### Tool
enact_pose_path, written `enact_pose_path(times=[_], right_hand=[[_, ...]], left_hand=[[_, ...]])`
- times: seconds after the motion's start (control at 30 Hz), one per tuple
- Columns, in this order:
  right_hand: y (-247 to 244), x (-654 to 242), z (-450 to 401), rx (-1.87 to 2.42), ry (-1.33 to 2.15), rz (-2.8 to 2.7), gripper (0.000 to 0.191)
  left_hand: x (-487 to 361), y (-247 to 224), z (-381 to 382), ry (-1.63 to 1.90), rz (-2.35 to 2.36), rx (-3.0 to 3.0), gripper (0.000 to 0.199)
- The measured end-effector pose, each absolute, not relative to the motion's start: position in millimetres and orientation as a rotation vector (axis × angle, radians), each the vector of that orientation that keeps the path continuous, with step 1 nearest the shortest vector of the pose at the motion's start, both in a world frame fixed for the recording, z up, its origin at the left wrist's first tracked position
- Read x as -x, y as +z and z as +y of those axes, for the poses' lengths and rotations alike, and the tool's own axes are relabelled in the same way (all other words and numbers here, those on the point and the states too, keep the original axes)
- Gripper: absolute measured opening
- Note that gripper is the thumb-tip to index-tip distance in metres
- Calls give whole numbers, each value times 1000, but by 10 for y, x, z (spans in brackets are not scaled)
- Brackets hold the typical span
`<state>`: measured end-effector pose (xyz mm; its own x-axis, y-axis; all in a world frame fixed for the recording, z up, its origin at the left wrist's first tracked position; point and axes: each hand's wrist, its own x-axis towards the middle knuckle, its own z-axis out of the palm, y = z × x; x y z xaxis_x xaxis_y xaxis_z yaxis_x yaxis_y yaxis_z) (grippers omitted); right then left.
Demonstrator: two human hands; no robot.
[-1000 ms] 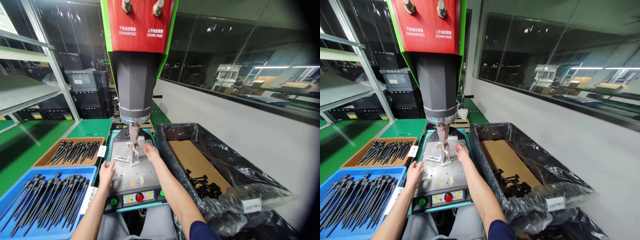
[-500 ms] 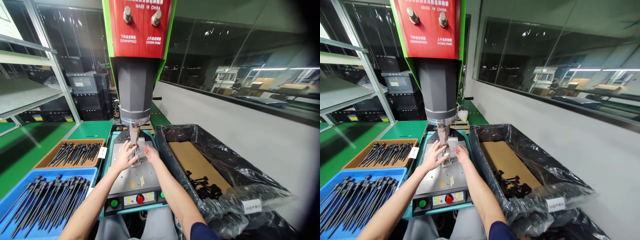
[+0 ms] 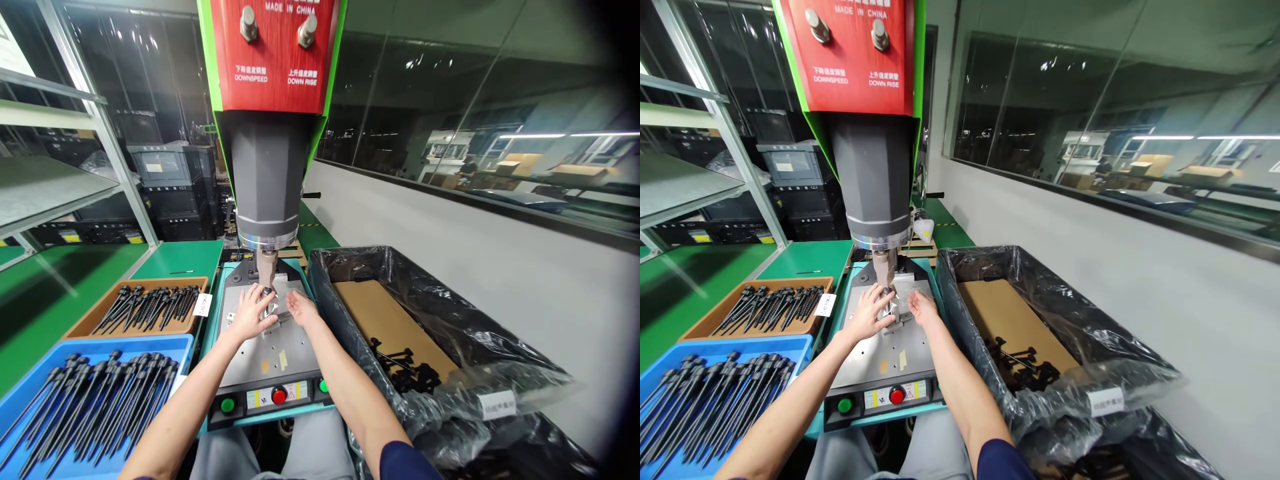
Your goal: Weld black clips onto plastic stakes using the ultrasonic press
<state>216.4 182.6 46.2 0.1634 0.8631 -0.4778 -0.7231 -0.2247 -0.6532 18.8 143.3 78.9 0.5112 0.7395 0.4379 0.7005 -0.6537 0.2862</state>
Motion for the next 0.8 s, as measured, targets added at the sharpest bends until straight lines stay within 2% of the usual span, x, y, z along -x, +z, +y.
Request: enact_pose_path(times=[0.43,0.6,0.7,0.8], right_hand=[[382,-2330,1519,1134,1414,-112,29],[304,-2422,1249,1162,1278,-151,23],[114,-2578,901,1186,1101,-303,29],[-220,-2804,449,1405,632,-837,42]], left_hand=[[-195,829,1389,838,1291,-2688,60],[-122,928,1107,1032,1243,-2529,61],[36,833,714,1243,1254,-2352,53],[290,447,269,1399,1487,-2089,44]])
